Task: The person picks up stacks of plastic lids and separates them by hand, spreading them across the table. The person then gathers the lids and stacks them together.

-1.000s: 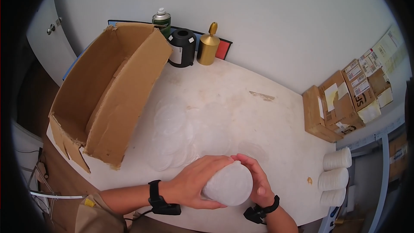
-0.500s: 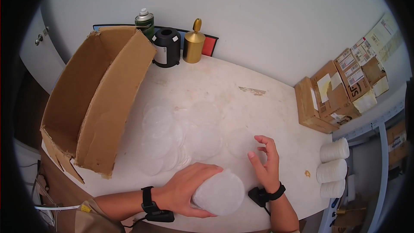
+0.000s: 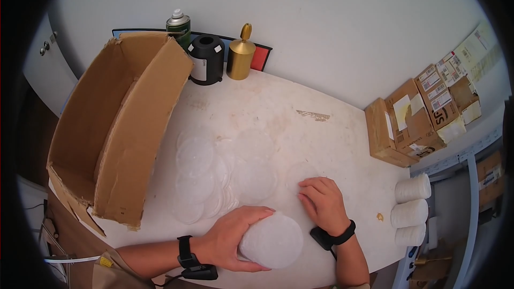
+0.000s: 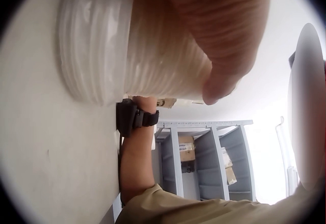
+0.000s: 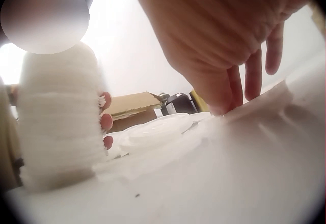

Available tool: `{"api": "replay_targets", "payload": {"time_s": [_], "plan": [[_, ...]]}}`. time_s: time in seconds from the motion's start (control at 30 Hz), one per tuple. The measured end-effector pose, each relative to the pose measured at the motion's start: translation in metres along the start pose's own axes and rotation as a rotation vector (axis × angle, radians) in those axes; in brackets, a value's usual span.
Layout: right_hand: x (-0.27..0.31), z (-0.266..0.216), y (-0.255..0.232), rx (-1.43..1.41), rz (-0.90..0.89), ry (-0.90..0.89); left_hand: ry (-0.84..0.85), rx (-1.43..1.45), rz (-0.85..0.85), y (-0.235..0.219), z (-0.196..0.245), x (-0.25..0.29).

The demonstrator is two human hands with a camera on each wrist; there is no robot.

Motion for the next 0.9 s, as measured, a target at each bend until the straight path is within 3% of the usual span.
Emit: {"api": "replay_targets", "payload": {"time_s": [0.43,0.5,0.53,0.6,0.9], "plan": [[-0.004,-0.021,-0.008,0.024,0.007,0.001,0.051,-0.038,0.02,-0.001,0.006,0.0],[0.001,-0.008,-0.017,-0.328,0.191,0.307,0.055,-0.028,0.024,0.0,0.006,0.0],[0.005,-0.007,-0.016,-0.325,0.193,0.304,0.052,-0.036,0.024,0.0,0.005,0.0],[0.02,0.013,-0.008,-0.702,0.287,0.585,0.052,-0.038,0.018,0.0,0.005,0.0],[0.032,0.047,0.013,-1.014,0.325,0.896,0.016,0.001,0.015,0.003,0.0,0.001]]}}
Point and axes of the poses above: each hand's wrist, its own x-axis away from the middle knuckle, its own y-axis out of the palm, z = x × y, the point moved 6 cm from there along -x, towards the middle knuckle, and after that the axes turned 13 degrees about z, right-handed, at the moved point
